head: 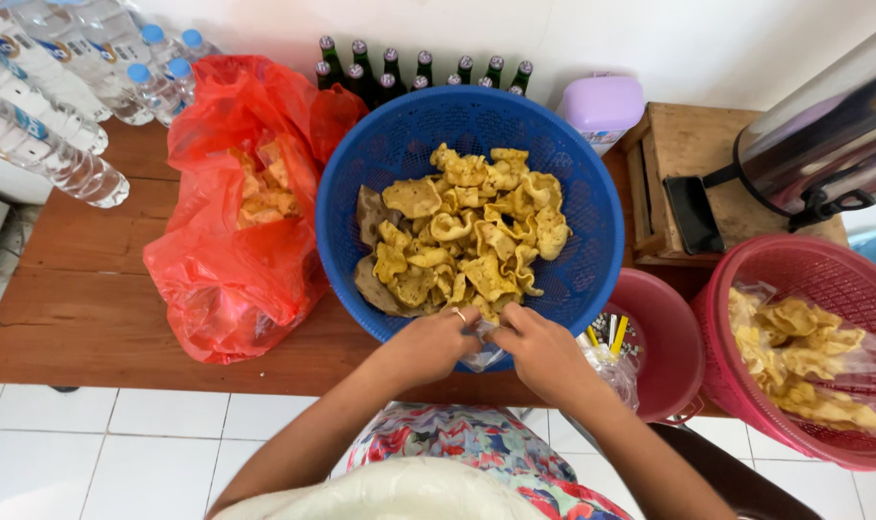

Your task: The person repeatedly picks fried snack pieces from a blue basket and places them into small clear plastic bags. They arrange the snacks inside each bag, then set the filled bags into a pink basket. The process continues throughout the clip.

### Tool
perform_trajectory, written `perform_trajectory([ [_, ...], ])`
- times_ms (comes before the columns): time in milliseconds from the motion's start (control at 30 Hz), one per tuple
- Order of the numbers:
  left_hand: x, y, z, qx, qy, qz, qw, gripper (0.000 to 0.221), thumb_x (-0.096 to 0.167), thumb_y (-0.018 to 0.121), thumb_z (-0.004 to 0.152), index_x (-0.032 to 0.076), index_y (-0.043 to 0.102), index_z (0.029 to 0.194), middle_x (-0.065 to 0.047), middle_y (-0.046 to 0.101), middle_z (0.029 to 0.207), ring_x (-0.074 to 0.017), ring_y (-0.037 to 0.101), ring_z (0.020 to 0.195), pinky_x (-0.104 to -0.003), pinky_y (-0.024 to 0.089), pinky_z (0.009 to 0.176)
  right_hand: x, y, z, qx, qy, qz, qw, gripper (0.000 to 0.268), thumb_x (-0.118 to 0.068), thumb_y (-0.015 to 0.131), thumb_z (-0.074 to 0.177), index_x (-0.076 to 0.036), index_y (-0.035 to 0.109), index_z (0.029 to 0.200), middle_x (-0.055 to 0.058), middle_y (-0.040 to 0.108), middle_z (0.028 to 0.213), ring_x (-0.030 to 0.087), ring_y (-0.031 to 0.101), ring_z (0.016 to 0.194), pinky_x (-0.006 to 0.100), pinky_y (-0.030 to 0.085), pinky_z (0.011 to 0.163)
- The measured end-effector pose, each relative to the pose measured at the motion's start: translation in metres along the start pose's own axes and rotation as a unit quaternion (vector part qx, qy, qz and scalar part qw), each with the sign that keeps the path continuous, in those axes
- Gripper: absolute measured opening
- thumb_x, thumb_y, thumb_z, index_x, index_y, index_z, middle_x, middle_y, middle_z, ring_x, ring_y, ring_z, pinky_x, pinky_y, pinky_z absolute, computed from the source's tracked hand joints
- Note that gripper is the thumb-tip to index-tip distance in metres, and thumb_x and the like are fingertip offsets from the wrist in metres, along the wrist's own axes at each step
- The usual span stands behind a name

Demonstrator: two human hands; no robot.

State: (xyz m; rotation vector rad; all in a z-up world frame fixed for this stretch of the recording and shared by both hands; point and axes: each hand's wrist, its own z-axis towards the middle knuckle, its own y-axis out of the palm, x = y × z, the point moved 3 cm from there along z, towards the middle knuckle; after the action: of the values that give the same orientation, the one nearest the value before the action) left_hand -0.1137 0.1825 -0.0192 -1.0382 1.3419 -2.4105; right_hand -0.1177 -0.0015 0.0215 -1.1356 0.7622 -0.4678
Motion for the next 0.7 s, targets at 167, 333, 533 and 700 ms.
perform_trajectory([
  [167,-0.023,-0.019,-0.018,-0.042,0.002,-0.033,0.999,0.006,0.002,0.065,0.076,0.006,0.069,0.078,-0.009,0.066,0.095,-0.0326,0.067,0.092,-0.045,0.053,0.080,-0.017,-0.012,0.004,-0.082,-0.105,0.012,0.991,0.037,-0.013,0.066,0.072,-0.002,0.072,0.107,0.011,0.057,0.110,0.032,0.057,0.099,0.044,0.049,0.076],
  [333,-0.027,-0.032,-0.031,0.059,0.009,-0.140,0.988,0.009,-0.002,0.067,0.072,0.004,0.066,0.079,-0.009,0.068,0.092,-0.0324,0.066,0.089,-0.044,0.053,0.075,-0.055,-0.011,0.003,0.003,-0.338,-0.112,0.934,0.026,-0.021,0.066,0.083,-0.005,0.070,0.103,0.001,0.060,0.122,0.025,0.052,0.105,0.041,0.045,0.087],
  [533,-0.028,-0.035,-0.043,0.072,-0.022,-0.309,0.948,0.015,-0.010,0.062,0.072,0.005,0.060,0.077,-0.009,0.068,0.096,-0.0288,0.068,0.087,-0.037,0.054,0.073,-0.053,0.012,0.014,-0.094,-0.229,-0.036,0.968,0.019,-0.020,0.068,0.076,-0.010,0.071,0.091,0.002,0.068,0.112,0.021,0.061,0.087,0.039,0.044,0.075],
  [700,-0.013,-0.042,-0.036,0.118,0.045,-0.328,0.936,0.018,-0.010,0.061,0.068,0.007,0.060,0.073,-0.011,0.064,0.102,-0.0310,0.066,0.098,-0.037,0.054,0.085,-0.051,0.056,0.008,-0.199,-0.105,-0.059,0.972,0.020,-0.018,0.068,0.074,-0.010,0.074,0.091,0.007,0.070,0.090,0.024,0.070,0.074,0.043,0.050,0.067],
])
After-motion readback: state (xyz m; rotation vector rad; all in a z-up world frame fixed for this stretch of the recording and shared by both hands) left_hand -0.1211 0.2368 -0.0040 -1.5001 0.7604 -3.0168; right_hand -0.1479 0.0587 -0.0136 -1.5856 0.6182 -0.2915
